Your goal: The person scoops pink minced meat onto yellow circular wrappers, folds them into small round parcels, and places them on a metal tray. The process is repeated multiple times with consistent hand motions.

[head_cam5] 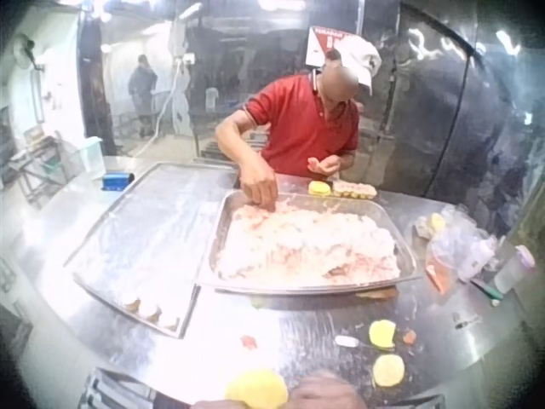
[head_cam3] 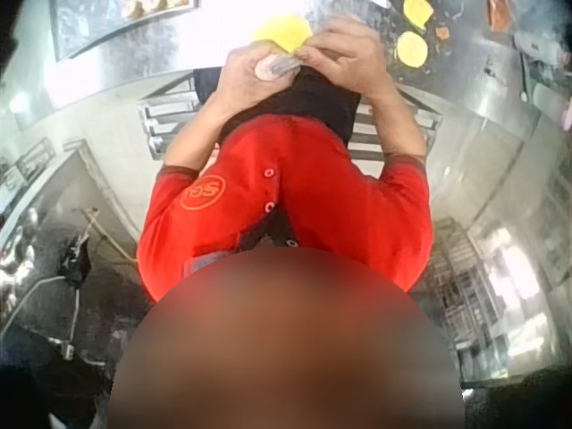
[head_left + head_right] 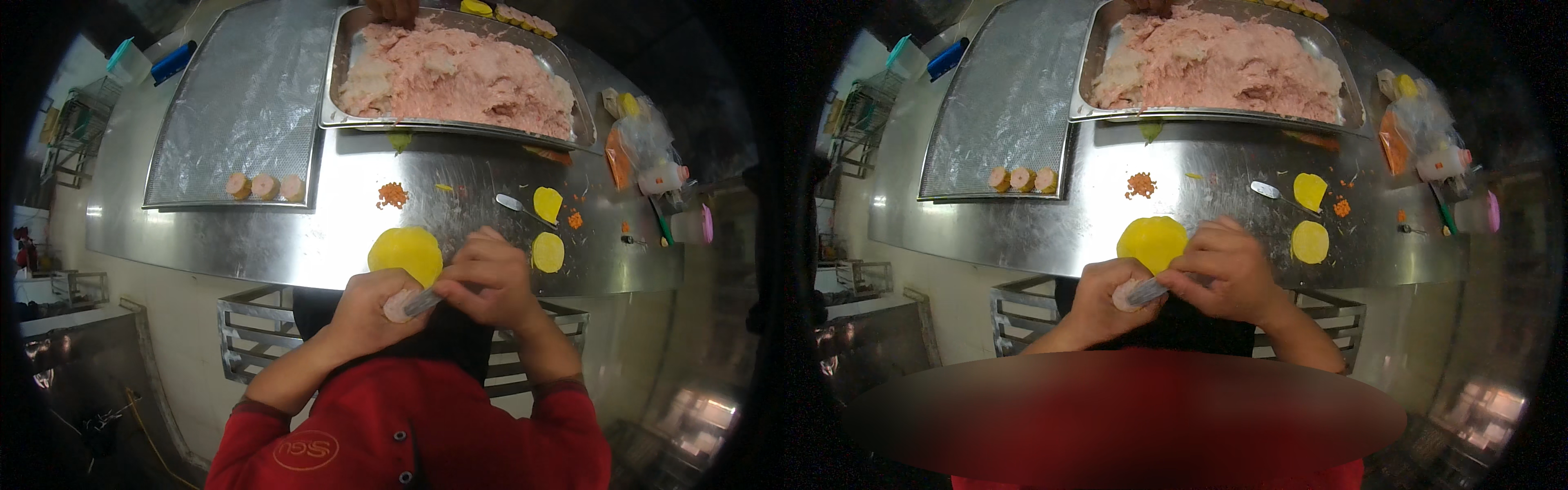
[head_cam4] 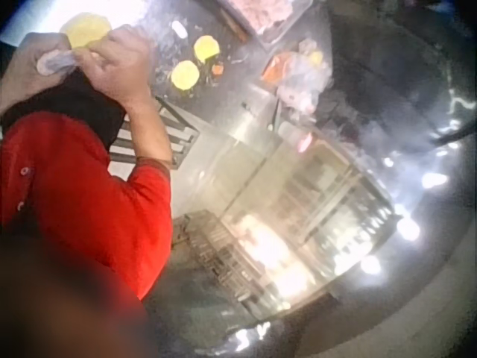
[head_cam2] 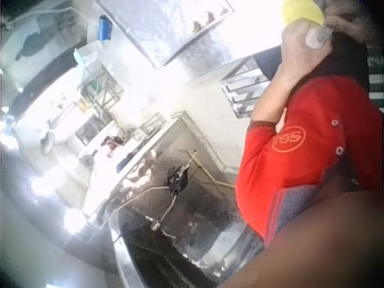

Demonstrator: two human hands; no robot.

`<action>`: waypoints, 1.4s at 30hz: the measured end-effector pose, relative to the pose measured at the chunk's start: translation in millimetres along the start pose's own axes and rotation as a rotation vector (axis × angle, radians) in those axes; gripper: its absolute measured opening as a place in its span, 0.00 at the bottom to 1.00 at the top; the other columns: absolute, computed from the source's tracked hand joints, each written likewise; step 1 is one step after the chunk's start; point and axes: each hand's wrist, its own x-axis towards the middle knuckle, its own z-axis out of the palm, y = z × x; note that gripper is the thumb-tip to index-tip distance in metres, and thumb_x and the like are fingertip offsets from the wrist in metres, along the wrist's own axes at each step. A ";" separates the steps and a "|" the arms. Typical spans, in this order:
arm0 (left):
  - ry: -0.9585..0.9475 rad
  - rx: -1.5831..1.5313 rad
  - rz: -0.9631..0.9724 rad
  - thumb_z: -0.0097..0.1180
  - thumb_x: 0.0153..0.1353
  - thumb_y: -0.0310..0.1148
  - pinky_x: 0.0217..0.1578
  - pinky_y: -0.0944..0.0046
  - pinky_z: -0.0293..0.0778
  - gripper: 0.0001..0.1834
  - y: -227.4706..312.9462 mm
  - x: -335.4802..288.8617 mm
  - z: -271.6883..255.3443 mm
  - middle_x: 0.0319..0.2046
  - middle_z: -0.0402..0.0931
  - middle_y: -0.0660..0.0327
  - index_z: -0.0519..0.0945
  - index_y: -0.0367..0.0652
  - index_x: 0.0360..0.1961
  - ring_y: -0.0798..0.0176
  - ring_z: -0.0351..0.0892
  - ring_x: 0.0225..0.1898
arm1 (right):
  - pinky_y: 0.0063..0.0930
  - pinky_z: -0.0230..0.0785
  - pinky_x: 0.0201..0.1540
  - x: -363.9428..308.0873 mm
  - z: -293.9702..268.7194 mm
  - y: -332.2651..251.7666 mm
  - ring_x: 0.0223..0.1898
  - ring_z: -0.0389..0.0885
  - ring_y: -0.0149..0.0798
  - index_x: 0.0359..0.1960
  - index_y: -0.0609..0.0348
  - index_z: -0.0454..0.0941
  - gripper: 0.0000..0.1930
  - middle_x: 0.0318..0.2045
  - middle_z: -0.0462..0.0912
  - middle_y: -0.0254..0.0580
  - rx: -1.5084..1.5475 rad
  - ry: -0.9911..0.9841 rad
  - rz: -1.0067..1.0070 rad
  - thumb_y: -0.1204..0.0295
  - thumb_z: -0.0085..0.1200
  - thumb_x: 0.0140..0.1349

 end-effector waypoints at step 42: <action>0.117 0.076 -0.249 0.73 0.58 0.33 0.35 0.63 0.79 0.12 -45.9 -10.2 -38.8 0.28 0.84 0.53 0.83 0.39 0.36 0.61 0.86 0.30 | 0.36 0.74 0.41 29.2 30.0 61.2 0.35 0.83 0.48 0.48 0.64 0.87 0.11 0.36 0.84 0.51 0.068 0.077 0.572 0.74 0.60 0.68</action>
